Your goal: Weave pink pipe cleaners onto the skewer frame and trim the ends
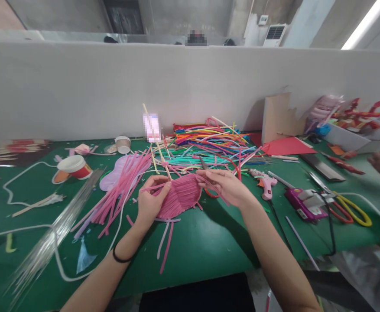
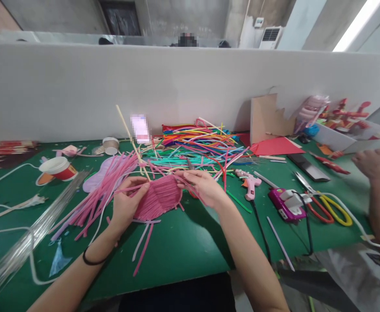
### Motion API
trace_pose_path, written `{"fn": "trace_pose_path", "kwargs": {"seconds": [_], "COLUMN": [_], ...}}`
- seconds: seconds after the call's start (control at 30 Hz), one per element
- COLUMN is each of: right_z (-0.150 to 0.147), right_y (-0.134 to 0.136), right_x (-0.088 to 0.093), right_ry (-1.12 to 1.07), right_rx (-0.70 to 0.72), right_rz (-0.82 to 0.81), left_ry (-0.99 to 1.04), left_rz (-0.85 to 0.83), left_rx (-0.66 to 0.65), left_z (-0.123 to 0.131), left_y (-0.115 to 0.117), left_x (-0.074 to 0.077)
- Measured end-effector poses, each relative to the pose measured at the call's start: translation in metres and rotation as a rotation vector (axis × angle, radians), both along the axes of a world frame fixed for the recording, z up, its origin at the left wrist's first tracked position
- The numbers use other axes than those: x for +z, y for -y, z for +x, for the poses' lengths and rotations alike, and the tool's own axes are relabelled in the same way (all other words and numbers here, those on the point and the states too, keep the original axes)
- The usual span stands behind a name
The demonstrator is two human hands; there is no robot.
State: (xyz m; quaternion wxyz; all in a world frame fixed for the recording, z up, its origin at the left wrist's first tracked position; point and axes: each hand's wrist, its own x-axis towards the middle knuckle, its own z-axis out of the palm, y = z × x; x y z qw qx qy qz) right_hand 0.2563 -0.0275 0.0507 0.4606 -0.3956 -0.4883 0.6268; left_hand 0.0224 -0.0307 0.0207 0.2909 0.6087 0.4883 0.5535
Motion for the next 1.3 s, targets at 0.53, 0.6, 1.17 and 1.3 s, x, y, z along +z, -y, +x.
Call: {"fn": "trace_pose_path", "kwargs": {"seconds": [0.53,0.6,1.17,1.3], "right_z": [0.052,0.037,-0.044,-0.053], "right_y": [-0.036,-0.04,-0.005,-0.001], "right_x": [-0.022,-0.031,-0.026,-0.025], "right_ry": [-0.558,-0.529,-0.139,-0.156], "right_rx": [-0.274,-0.266,0.057,-0.005], "right_rz": [-0.163,-0.224,-0.068,-0.097], "left_ry": [0.449,0.525,0.357,0.342], "left_rz": [-0.254,-0.301,-0.281,-0.26], "left_rx": [-0.203,-0.244,-0.149,-0.135], "left_z": [-0.018,-0.017,-0.01,-0.009], "left_y": [-0.013,-0.013,-0.012,-0.01], "left_x": [-0.005,-0.005,-0.01,-0.008]}}
